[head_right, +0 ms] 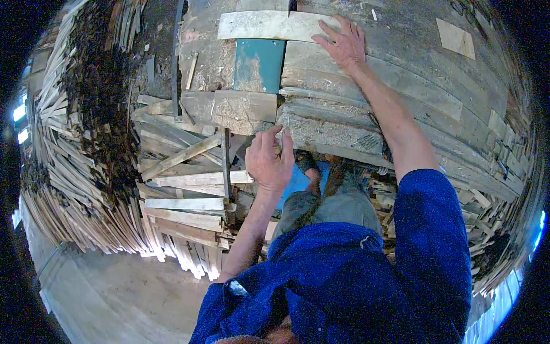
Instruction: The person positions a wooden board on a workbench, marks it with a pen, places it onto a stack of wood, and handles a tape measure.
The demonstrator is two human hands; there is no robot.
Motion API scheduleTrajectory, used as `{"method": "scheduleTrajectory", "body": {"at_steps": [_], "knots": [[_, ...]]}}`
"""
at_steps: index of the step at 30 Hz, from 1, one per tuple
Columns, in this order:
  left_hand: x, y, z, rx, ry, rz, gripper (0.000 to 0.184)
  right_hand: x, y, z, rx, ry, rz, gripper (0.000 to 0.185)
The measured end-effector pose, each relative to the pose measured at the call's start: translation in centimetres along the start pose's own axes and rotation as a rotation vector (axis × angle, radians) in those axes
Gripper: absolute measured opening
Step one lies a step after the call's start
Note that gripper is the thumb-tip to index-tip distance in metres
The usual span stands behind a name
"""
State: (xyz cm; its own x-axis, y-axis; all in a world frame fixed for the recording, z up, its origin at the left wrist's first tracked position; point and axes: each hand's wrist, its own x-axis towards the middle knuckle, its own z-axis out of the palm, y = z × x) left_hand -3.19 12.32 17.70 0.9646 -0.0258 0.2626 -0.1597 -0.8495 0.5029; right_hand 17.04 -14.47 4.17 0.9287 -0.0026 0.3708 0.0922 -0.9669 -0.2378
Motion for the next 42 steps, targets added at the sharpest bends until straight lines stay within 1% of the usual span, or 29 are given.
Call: {"method": "scheduleTrajectory", "body": {"at_steps": [12,17,19,29,31,33,35,40,42], "knots": [[0.0,-0.3,0.2,-0.015,0.040,0.020,0.014,-0.2,0.2,0.4,-0.025,-0.011,0.011,0.057],[-0.3,-0.4,0.3,-0.020,0.053,0.015,0.014,-0.4,0.2,0.5,-0.016,0.038,-0.009,0.056],[-0.4,-0.4,0.2,0.010,0.009,-0.020,0.016,-0.5,0.1,0.3,-0.006,0.041,-0.009,0.056],[-0.4,0.0,0.2,0.004,0.054,-0.010,0.015,-0.4,0.3,0.5,-0.008,0.049,-0.004,0.056],[-0.1,0.0,0.3,-0.046,0.078,0.005,0.011,0.1,0.3,0.1,-0.021,0.053,-0.007,0.055],[-0.4,-0.4,0.2,-0.018,0.037,0.016,0.011,-1.0,0.1,0.2,-0.028,0.019,0.005,0.054],[-0.1,-0.3,0.4,-0.018,0.076,0.026,0.011,-0.4,0.3,-0.3,0.039,0.039,-0.016,0.054],[-0.4,-0.2,0.5,0.029,0.083,-0.001,0.013,-0.3,0.1,-0.3,0.026,0.064,-0.003,0.054],[-0.8,-0.2,0.4,0.080,0.025,-0.012,0.015,-0.6,0.0,-0.4,0.025,0.041,0.020,0.055]]}}
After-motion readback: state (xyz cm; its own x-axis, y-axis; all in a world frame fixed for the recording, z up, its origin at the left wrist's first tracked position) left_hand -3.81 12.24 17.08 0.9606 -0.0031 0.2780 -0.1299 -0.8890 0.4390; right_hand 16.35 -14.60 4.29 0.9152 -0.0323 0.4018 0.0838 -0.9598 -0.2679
